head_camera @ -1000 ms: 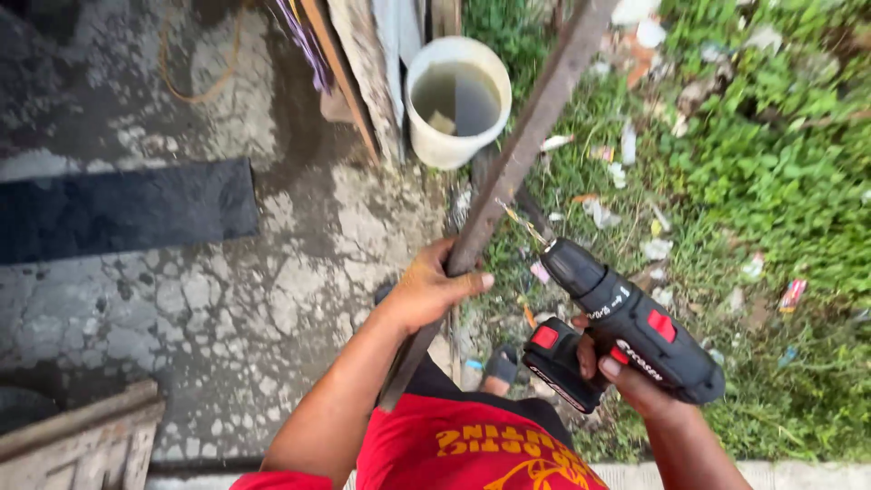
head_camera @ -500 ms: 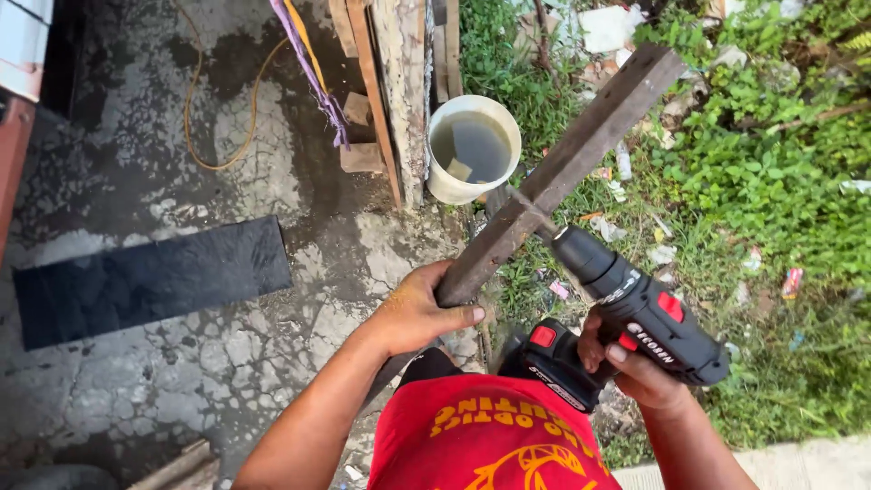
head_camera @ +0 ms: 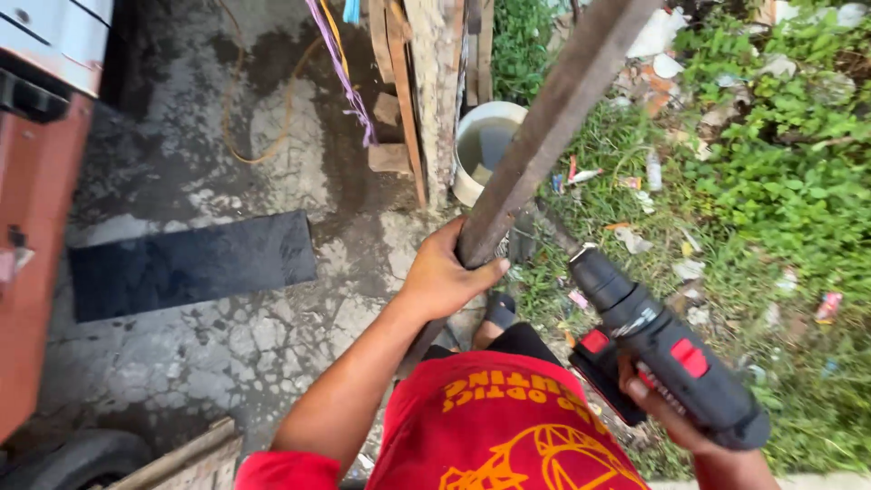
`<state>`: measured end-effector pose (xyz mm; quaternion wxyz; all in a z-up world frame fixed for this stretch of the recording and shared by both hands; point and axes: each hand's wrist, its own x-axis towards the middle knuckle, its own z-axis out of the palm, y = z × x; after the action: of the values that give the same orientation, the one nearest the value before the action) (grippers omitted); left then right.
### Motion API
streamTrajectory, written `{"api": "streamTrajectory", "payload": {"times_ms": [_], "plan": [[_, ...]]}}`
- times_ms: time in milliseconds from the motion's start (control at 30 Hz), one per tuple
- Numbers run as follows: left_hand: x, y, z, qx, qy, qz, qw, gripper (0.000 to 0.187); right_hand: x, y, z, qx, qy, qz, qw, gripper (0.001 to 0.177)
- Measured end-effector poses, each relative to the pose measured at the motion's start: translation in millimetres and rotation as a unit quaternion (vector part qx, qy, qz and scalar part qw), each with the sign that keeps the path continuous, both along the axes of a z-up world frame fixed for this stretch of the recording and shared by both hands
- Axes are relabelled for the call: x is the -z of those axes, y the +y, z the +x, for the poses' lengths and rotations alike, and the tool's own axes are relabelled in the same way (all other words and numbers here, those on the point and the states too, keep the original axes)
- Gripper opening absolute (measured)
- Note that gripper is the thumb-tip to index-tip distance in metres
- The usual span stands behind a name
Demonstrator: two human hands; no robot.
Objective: Using a power drill to make holes in a wooden post.
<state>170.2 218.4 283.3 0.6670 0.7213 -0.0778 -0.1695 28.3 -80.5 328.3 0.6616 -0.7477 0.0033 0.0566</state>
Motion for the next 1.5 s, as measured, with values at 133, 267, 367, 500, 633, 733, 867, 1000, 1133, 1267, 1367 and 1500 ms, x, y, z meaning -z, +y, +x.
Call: {"api": "streamTrajectory", "payload": {"times_ms": [133, 267, 367, 500, 633, 733, 867, 1000, 1133, 1267, 1367, 1500], "plan": [[9.4, -20.5, 11.3, -0.044, -0.041, -0.023, 0.998, 0.046, -5.2, -16.2, -4.4, -0.081, -0.020, -0.242, 0.967, 0.012], [8.8, -41.6, 14.8, -0.092, -0.064, -0.034, 0.993, 0.045, -18.4, -19.3, -7.7, -0.056, -0.022, -0.274, 0.960, 0.014], [1.3, -50.6, 15.4, -0.099, -0.094, -0.004, 0.991, 0.041, -19.6, -24.5, -7.9, -0.036, -0.024, -0.274, 0.961, 0.017], [-7.8, -60.6, 11.3, -0.115, -0.116, 0.021, 0.986, 0.040, -18.9, -29.4, -9.1, -0.042, -0.187, -0.281, 0.940, 0.025], [-13.2, -60.6, 5.2, -0.121, -0.111, 0.021, 0.986, 0.042, -18.6, -31.6, -14.1, -0.039, -0.094, -0.213, 0.972, 0.018], [-11.6, -57.0, -1.9, -0.119, -0.121, 0.033, 0.985, 0.042, -14.0, -30.2, -22.9, -0.035, -0.102, -0.255, 0.961, 0.020], [-13.2, -45.6, -9.6, -0.116, -0.105, 0.041, 0.987, 0.040, -14.9, -15.9, -31.6, -0.033, -0.148, -0.283, 0.947, 0.021], [-19.2, -18.8, -11.6, -0.099, -0.154, 0.042, 0.982, 0.043, -18.1, 13.3, -42.5, -0.039, -0.156, -0.311, 0.937, 0.020], [-26.9, 12.8, -16.6, -0.109, -0.136, 0.110, 0.979, 0.047, -18.9, 52.3, -57.8, -0.005, -0.122, -0.302, 0.946, 0.024], [-21.5, 51.0, -22.4, -0.118, -0.127, 0.136, 0.975, 0.049, -16.8, 90.7, -70.3, 0.025, -0.026, -0.300, 0.953, 0.020], [-21.1, 75.4, -26.4, -0.127, -0.185, 0.120, 0.967, 0.056, -21.6, 117.1, -72.6, 0.002, -0.059, -0.332, 0.941, 0.015], [-30.6, 98.0, -28.4, -0.110, -0.167, 0.139, 0.970, 0.051, -24.3, 145.3, -79.9, 0.015, -0.121, -0.342, 0.932, 0.014]]}}
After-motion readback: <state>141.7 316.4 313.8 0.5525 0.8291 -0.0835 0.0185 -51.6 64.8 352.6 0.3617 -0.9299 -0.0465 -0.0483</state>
